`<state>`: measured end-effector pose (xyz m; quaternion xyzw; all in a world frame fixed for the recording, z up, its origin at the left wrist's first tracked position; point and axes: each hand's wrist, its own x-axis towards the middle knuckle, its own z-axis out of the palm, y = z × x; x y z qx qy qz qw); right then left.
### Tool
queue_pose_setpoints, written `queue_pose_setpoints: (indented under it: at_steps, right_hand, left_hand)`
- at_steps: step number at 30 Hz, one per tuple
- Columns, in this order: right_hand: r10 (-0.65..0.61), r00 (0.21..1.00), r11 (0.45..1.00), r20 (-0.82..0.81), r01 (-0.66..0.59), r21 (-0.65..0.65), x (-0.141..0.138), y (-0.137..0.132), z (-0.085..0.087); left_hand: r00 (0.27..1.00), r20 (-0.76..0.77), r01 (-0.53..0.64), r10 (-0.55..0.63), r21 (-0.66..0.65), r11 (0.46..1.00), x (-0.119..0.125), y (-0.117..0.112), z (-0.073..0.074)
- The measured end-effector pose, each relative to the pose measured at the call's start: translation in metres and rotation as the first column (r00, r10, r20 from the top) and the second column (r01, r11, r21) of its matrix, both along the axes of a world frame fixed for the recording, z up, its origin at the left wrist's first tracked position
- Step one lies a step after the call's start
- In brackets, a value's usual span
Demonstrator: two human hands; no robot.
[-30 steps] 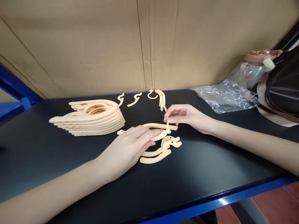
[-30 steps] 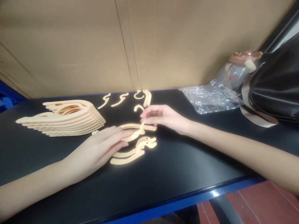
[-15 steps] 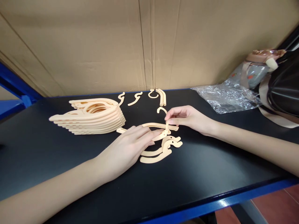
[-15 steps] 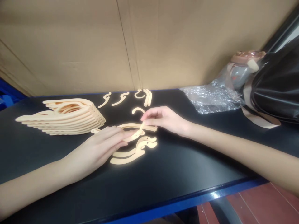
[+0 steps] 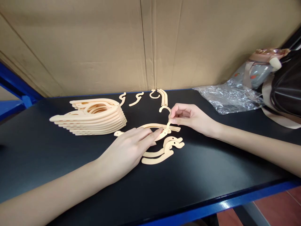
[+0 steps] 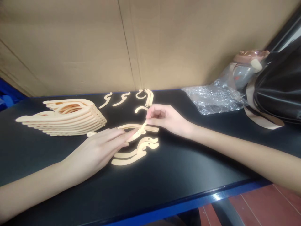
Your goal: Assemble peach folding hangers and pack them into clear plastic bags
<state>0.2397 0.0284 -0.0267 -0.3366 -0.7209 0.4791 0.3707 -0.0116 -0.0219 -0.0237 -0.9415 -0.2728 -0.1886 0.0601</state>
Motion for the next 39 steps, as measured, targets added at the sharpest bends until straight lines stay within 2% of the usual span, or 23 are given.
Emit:
queue_pose_setpoints:
  at_steps: [7,14,20,25,31,39]
  right_hand:
    - [0.013,1.0,1.0,-0.014,-0.013,0.005,-0.0011,0.0007,-0.0009]
    - [-0.038,0.998,0.999,-0.045,0.039,0.035,-0.0027,-0.0046,0.0008]
    - [0.001,0.998,0.999,-0.064,-0.004,-0.049,-0.001,-0.0013,0.0018]
    - [0.07,0.996,0.991,-0.051,-0.075,-0.107,0.0026,0.0033,0.0011]
    - [0.043,0.995,0.994,-0.092,-0.052,-0.091,0.0017,0.0045,-0.0035]
    - [-0.002,0.999,0.999,-0.054,0.0,-0.037,-0.0015,-0.0002,-0.0027]
  left_hand:
    - [0.998,-0.062,-0.028,0.032,0.074,0.997,0.0017,-0.0019,0.0009]
    - [0.995,-0.075,-0.054,0.064,0.128,0.99,0.0021,-0.0028,0.0011]
    - [0.995,-0.06,-0.075,0.08,0.083,0.994,0.0004,-0.0013,-0.0006]
    - [0.997,0.036,-0.076,0.075,0.037,0.996,0.0018,-0.0008,-0.0004]
    - [0.996,0.078,-0.04,0.044,-0.048,0.998,0.0007,0.0016,0.0004]
    - [0.997,0.068,-0.041,0.045,-0.052,0.998,0.0042,0.0007,0.0013]
